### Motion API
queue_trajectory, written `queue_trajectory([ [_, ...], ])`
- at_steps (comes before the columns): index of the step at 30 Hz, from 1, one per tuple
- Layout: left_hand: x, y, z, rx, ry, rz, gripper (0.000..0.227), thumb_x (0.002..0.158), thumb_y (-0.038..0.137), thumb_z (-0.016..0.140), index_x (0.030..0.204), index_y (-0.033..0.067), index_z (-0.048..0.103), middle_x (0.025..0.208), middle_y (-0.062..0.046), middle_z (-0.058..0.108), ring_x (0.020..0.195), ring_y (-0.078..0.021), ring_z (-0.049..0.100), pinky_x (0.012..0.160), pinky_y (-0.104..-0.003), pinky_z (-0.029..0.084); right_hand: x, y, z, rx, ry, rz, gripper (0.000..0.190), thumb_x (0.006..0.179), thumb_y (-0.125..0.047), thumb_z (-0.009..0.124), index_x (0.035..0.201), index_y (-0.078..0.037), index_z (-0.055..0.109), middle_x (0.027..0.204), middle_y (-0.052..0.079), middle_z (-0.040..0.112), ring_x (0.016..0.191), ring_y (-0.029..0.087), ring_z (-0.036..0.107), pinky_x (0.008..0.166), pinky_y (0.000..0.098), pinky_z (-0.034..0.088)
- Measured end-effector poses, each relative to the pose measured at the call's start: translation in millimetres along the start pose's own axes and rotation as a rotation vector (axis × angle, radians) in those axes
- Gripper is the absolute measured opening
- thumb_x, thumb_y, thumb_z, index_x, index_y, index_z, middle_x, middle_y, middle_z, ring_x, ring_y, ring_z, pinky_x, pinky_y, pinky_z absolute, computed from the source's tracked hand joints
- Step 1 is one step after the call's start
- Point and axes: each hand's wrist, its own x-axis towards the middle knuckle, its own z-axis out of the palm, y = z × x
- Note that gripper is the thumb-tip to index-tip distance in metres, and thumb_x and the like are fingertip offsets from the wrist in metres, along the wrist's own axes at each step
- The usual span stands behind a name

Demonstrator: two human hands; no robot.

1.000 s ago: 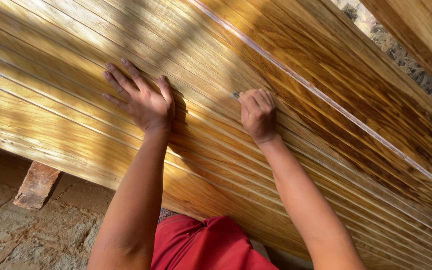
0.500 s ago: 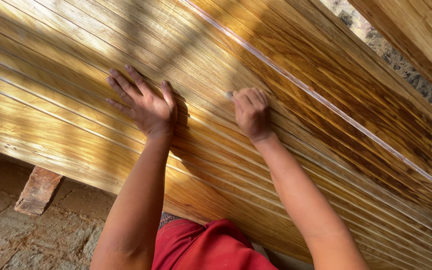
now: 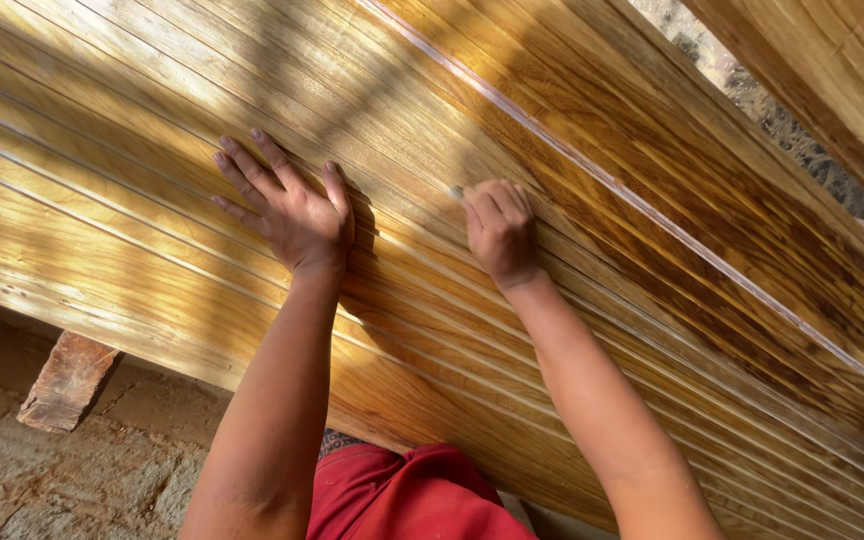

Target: The person scrapes a large wooden board with a small metal tool, moving back and forth along the grain to remove surface material. The hands remain in view throughout, and the board is supported on a workbench.

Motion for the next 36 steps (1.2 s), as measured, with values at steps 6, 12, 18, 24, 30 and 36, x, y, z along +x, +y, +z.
queue_trajectory([
  [6, 1.3, -5.5, 3.7, 0.024, -0.034, -0.021, 0.085, 0.106, 0.064, 0.028, 0.170, 0.0112, 0.008, 0.176, -0.019, 0.001, 0.163, -0.0362, 0.000, 0.127, -0.063, -0.005, -79.3, 21.4, -91.6, -0.037, -0.008, 0.111, 0.012, 0.092, 0.004, 0.073, 0.098, -0.001, 0.064, 0.096, 0.014, 0.065, 0.090, 0.033, 0.065, 0.082, 0.0426, 0.052],
  [12, -4.0, -3.2, -3.0, 0.038, -0.063, -0.037, 0.085, 0.106, 0.066, 0.026, 0.170, 0.0134, 0.006, 0.176, -0.018, 0.000, 0.164, -0.0348, -0.001, 0.128, -0.062, -0.005, -80.3, 6.9, -68.9, -0.023, -0.079, 0.029, 0.015, 0.089, 0.002, 0.076, 0.096, -0.003, 0.063, 0.091, 0.012, 0.065, 0.085, 0.031, 0.064, 0.076, 0.0423, 0.048],
  [18, -4.0, -2.3, -0.6, 0.025, -0.039, -0.031, 0.086, 0.105, 0.064, 0.029, 0.170, 0.0110, 0.010, 0.175, -0.019, 0.001, 0.163, -0.0355, -0.001, 0.127, -0.062, -0.007, -86.2, -1.5, -59.2, -0.105, -0.030, 0.033, 0.014, 0.090, 0.002, 0.075, 0.094, -0.002, 0.063, 0.088, 0.012, 0.064, 0.083, 0.029, 0.063, 0.075, 0.0410, 0.050],
  [24, -0.7, -2.5, -1.5, 0.016, -0.026, -0.031, 0.086, 0.104, 0.064, 0.031, 0.169, 0.0111, 0.012, 0.174, -0.019, 0.002, 0.162, -0.0358, 0.000, 0.126, -0.062, -0.006, -3.2, -33.6, 65.2, -0.119, 0.011, -0.050, 0.021, 0.097, 0.001, 0.063, 0.079, -0.008, 0.060, 0.070, 0.005, 0.061, 0.064, 0.018, 0.058, 0.056, 0.0313, 0.046],
  [30, -5.1, 0.5, -7.6, 0.017, -0.044, -0.024, 0.086, 0.105, 0.063, 0.030, 0.170, 0.0102, 0.011, 0.174, -0.020, 0.001, 0.163, -0.0363, 0.000, 0.127, -0.062, -0.005, -62.6, -1.9, 16.6, -0.134, 0.056, -0.069, 0.016, 0.105, -0.011, 0.063, 0.090, -0.007, 0.062, 0.082, 0.008, 0.066, 0.074, 0.018, 0.061, 0.064, 0.0306, 0.047],
  [36, -3.5, 3.6, -7.8, 0.044, -0.059, -0.037, 0.084, 0.109, 0.064, 0.027, 0.171, 0.0112, 0.008, 0.176, -0.019, 0.000, 0.164, -0.0367, 0.001, 0.129, -0.063, -0.003, -131.4, 25.8, -82.4, -0.229, 0.016, 0.090, 0.015, 0.103, -0.010, 0.064, 0.088, -0.009, 0.061, 0.085, 0.008, 0.068, 0.079, 0.021, 0.062, 0.073, 0.0363, 0.044],
])
